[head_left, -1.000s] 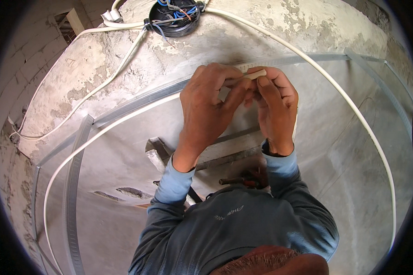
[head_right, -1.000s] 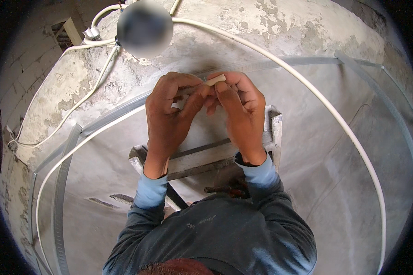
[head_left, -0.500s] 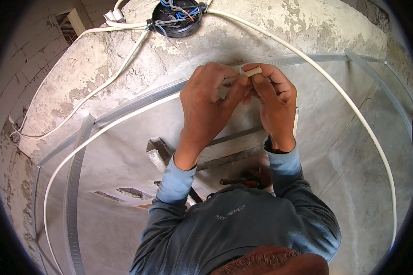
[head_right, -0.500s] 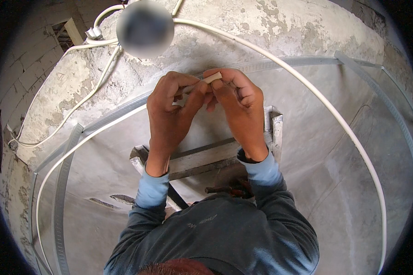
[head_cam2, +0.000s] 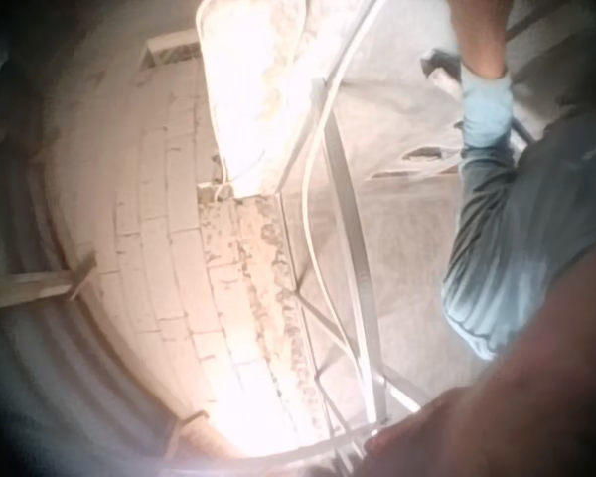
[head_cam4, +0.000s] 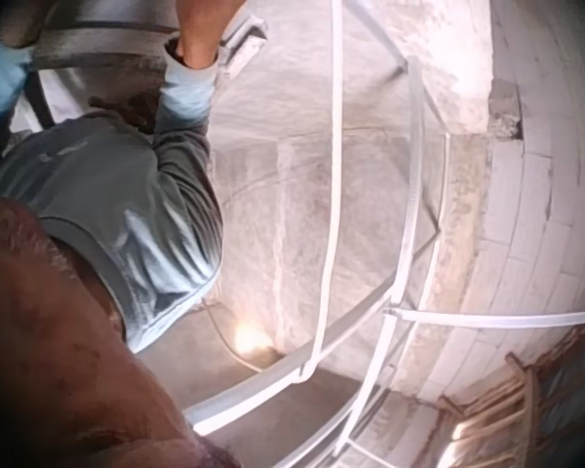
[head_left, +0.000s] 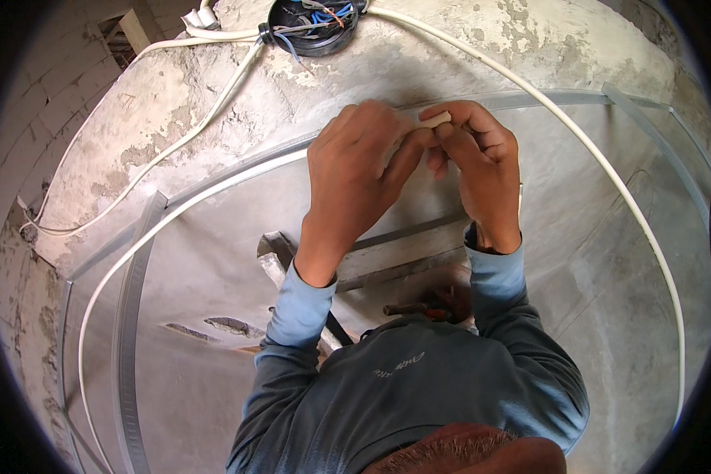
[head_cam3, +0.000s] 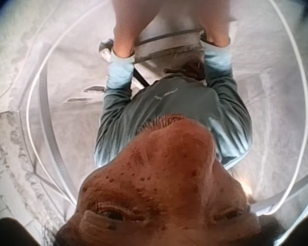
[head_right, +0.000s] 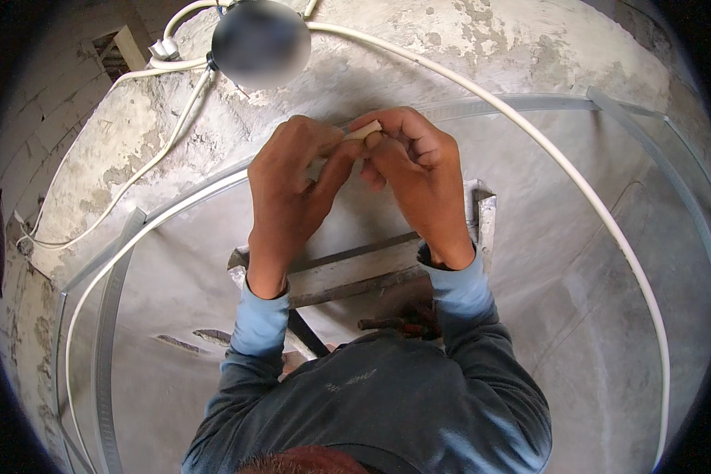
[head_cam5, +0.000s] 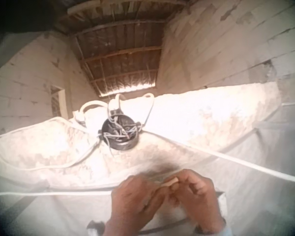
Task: The person uses a utility knife and pliers to strip the insulation from electrical wires and then joins them inside a junction box by twisting them together by hand.
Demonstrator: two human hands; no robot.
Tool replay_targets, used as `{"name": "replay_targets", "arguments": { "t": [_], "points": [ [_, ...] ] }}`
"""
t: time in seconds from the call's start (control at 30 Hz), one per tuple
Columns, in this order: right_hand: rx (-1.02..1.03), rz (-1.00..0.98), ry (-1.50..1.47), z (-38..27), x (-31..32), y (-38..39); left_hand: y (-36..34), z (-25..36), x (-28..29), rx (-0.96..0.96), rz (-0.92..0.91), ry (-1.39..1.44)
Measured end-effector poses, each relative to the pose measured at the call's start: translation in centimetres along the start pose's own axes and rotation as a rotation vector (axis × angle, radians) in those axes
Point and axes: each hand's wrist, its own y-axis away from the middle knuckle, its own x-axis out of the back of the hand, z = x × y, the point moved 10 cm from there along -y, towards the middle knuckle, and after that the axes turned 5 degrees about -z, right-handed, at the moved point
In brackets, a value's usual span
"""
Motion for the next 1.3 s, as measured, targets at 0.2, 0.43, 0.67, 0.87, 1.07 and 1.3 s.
{"name": "replay_targets", "arguments": {
  "t": [0.2,0.43,0.67,0.87,1.07,1.3],
  "points": [
    [0.007,0.026,-0.026,0.8,-0.1,-0.2,0.3,-0.1,-1.0,0.024,0.015,-0.142],
    [0.062,0.023,-0.159,1.2,-1.2,-0.5,1.3,-0.8,-1.5,0.04,0.119,-0.091],
    [-0.014,0.01,-0.34,2.9,-2.1,-1.2,1.6,-1.4,-1.1,0.11,0.153,0.018],
    [0.061,-0.042,-0.363,2.8,-2.8,-1.7,2.3,-3.3,-1.7,0.286,0.136,0.229],
    [0.053,-0.117,-0.3,2.7,-3.7,-2.3,2.6,-4.8,-1.3,0.384,0.196,0.428],
    [-0.003,0.028,-0.214,2.7,-3.6,-2.0,2.2,-4.9,-0.7,0.394,0.265,0.421]
  ]
}}
